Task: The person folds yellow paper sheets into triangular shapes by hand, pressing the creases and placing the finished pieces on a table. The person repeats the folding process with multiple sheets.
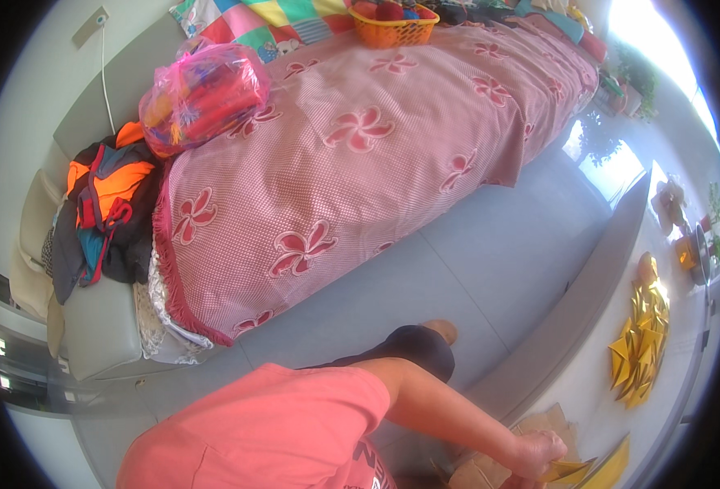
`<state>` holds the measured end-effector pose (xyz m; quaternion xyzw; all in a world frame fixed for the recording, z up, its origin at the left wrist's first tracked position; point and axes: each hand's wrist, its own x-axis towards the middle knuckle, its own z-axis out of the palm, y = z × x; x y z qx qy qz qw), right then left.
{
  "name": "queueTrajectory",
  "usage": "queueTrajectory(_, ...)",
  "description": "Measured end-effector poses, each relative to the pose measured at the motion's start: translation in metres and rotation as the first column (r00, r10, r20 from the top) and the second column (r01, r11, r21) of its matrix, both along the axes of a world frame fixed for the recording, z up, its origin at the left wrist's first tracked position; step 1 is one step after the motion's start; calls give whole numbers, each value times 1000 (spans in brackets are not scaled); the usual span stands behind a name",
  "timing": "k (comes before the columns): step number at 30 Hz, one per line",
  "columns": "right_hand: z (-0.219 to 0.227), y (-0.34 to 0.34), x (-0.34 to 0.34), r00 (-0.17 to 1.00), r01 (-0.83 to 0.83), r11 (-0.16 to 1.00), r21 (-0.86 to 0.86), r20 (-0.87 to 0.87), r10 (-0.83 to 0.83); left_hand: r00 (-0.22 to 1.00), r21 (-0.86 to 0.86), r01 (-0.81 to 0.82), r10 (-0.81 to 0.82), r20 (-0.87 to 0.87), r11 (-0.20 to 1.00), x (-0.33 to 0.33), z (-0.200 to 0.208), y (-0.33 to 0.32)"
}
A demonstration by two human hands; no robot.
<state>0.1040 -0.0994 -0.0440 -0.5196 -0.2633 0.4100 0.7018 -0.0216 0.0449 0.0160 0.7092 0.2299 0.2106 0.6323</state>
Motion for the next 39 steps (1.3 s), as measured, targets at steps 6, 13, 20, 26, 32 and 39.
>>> queueTrajectory(6, 14, 0, -18, 981, 192, 970, -150, 22, -191, 1000, -44, 14, -14, -8, 999, -17, 15, 6)
queueTrajectory(13, 32, 2, -31, 978, 209, 952, -223, 61, -200, 999, 12, 34, -34, -24, 999, -9, 8, 5)
queueTrajectory(20, 8, -13, 4, 992, 31, 996, -89, -120, -42, 999, 9, 50, -50, -20, 999, -3, 6, 4)
queueTrajectory(26, -6, -17, 14, 983, -23, 999, 31, -181, 29, 1000, 4, -18, 18, 20, 1000, 24, -25, -10)
queueTrajectory(32, 2, -11, 10, 992, 39, 999, -6, -117, -39, 998, 15, 68, -68, -10, 998, 26, -31, -5)
queueTrajectory(39, 14, -15, 6, 994, 77, 996, -41, -73, -80, 946, 52, 283, -270, -178, 958, 4, -4, 7)
